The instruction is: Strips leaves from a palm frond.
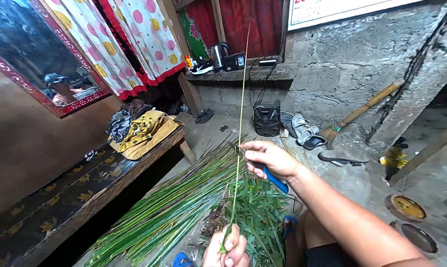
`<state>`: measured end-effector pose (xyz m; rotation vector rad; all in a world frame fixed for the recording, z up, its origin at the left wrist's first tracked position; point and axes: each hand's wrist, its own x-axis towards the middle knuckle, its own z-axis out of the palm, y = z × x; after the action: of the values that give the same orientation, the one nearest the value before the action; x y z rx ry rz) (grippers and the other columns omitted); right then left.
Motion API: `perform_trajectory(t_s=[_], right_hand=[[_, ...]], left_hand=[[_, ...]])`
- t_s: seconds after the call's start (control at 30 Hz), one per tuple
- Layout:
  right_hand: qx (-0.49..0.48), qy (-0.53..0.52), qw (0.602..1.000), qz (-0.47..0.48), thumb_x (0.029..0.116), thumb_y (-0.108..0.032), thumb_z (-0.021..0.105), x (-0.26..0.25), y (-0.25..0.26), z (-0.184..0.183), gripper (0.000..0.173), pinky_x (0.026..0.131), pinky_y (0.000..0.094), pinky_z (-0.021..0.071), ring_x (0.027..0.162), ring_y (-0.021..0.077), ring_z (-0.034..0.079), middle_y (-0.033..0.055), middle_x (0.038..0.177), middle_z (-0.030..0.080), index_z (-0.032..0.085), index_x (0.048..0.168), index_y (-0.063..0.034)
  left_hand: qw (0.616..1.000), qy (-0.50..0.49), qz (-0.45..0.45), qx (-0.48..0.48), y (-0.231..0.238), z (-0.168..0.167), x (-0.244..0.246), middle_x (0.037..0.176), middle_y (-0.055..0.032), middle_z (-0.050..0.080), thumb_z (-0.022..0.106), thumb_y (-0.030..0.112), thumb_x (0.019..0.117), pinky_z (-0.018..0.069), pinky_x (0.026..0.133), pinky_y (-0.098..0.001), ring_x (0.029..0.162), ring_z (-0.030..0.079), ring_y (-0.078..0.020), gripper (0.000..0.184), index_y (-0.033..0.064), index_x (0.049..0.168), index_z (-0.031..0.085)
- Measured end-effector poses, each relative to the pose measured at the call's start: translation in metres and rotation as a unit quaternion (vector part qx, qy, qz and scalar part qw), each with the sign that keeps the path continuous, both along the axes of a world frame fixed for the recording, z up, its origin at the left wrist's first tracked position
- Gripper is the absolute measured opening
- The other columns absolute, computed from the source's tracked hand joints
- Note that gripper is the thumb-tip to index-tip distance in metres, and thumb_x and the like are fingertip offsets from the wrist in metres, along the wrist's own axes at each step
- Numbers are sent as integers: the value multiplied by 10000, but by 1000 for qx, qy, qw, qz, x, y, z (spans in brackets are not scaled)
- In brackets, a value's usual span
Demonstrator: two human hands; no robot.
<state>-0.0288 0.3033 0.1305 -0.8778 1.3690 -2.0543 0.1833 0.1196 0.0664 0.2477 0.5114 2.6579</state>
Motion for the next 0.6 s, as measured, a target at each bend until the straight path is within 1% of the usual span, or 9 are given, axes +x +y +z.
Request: perform_trajectory(t_s=[0.07,0.13,0.23,0.3,0.33,0.43,0.53,0.6], right_hand=[[-15,-8,1000,-15,1053,-132,529,-5,7,4,280,471,203,515,526,84,597,48,753,654,608,1307,-46],[2,3,1000,1,1045,-151,542,0,11,2,303,471,204,512,531,80,596,36,761,661,595,1329,-57],[47,14,997,59,1041,-184,561,27,9,-14,320,465,218,509,522,82,594,29,751,669,597,1328,-49],[61,13,996,65,1045,-178,560,39,11,-21,309,466,219,509,521,85,600,35,741,671,605,1319,-43],[65,15,997,46,1042,-177,564,41,14,-20,308,463,219,510,519,87,601,35,740,674,612,1314,-40],[66,23,997,-33,1047,-167,544,27,32,0,309,461,206,504,520,79,591,24,753,669,604,1323,-41],[42,11,995,-88,1065,-132,507,9,48,20,281,462,194,497,506,82,576,66,738,655,620,1309,-52],[31,1,995,-97,1074,-138,503,5,53,25,284,453,211,505,498,104,580,98,737,646,612,1327,-69]], left_hand=[[1000,2,-2,-6,5,-3,7,555,91,410,509,288,1032,309,356,-182,384,389,-33,288,174,783,598],[999,8,32,-35,11,-5,11,567,79,426,490,278,1037,314,359,-186,391,396,-39,293,165,787,592],[979,22,138,-149,20,-7,11,603,63,479,453,298,1052,356,380,-178,422,432,-29,336,162,785,605],[961,23,183,-208,21,-8,12,597,66,474,403,298,1067,370,388,-175,424,433,-24,365,166,785,594],[953,24,196,-228,21,-8,14,595,66,476,392,295,1070,380,393,-175,425,437,-23,365,166,794,591],[947,35,196,-254,23,-10,21,594,64,486,442,297,1060,389,403,-174,435,455,-23,343,168,788,606],[926,82,210,-303,26,-14,29,602,70,494,488,333,1063,392,420,-163,455,463,-10,336,166,806,626],[905,113,231,-338,27,-20,30,606,68,498,483,367,1077,401,432,-162,465,471,-7,343,159,842,622]])
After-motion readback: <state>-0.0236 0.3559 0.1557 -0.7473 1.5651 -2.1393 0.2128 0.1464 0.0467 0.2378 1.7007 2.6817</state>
